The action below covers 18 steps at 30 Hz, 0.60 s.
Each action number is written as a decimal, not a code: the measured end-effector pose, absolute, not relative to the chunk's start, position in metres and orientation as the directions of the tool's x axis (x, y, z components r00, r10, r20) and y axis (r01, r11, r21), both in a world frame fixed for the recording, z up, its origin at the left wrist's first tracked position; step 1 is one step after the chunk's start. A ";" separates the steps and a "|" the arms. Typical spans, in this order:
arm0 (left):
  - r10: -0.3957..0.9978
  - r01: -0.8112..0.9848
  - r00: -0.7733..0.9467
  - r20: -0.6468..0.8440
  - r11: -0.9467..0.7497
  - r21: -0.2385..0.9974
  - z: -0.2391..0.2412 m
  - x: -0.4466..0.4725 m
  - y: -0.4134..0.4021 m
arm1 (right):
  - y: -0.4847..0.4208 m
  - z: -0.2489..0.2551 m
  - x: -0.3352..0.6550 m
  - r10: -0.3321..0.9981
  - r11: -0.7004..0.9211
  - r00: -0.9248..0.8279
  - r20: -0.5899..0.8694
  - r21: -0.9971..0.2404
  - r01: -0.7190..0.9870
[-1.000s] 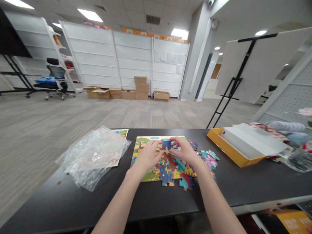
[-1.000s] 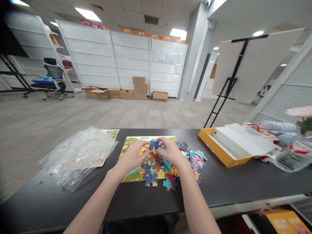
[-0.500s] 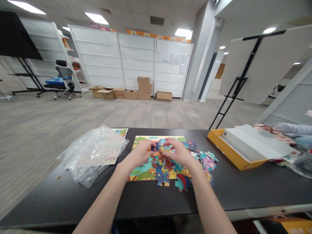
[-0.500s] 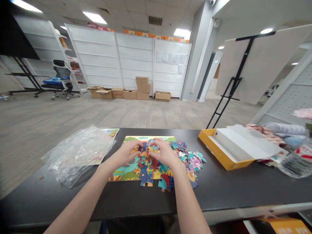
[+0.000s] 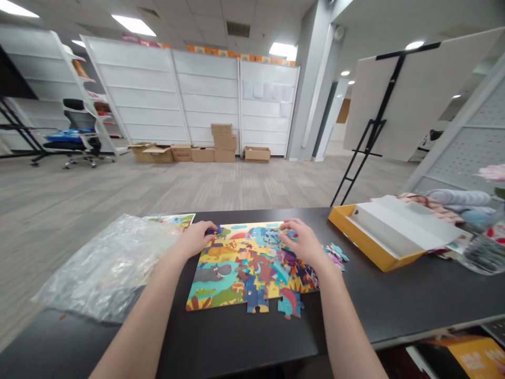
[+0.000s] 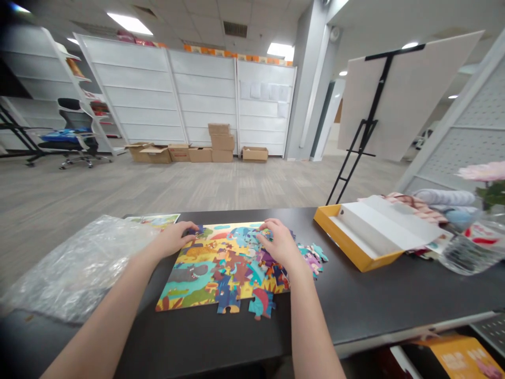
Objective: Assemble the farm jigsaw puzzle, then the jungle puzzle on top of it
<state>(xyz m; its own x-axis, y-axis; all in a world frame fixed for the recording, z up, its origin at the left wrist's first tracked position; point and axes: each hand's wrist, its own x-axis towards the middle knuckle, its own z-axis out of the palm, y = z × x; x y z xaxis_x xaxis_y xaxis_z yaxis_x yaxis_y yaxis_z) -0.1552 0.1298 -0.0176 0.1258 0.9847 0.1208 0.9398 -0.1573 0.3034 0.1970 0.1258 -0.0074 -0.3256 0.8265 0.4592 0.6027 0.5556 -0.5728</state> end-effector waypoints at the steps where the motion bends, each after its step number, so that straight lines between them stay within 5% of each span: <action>1: 0.985 0.940 0.134 0.112 -0.162 0.300 -0.019 -0.156 0.131 | 0.126 -0.009 0.197 0.823 0.561 -0.330 0.462 -0.569 0.602; 18: 0.976 0.947 0.170 0.139 -0.201 0.251 -0.033 -0.162 0.135 | 0.123 -0.009 0.197 0.851 0.524 -0.371 0.371 -0.561 0.641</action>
<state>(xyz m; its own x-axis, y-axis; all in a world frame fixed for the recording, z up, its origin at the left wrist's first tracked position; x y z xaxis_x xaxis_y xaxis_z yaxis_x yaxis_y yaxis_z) -0.1621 0.1348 -0.0331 0.1698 0.9756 0.1390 0.9470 -0.2005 0.2508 0.1972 0.1227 -0.0089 -0.3715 0.8511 0.3710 0.6407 0.5242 -0.5610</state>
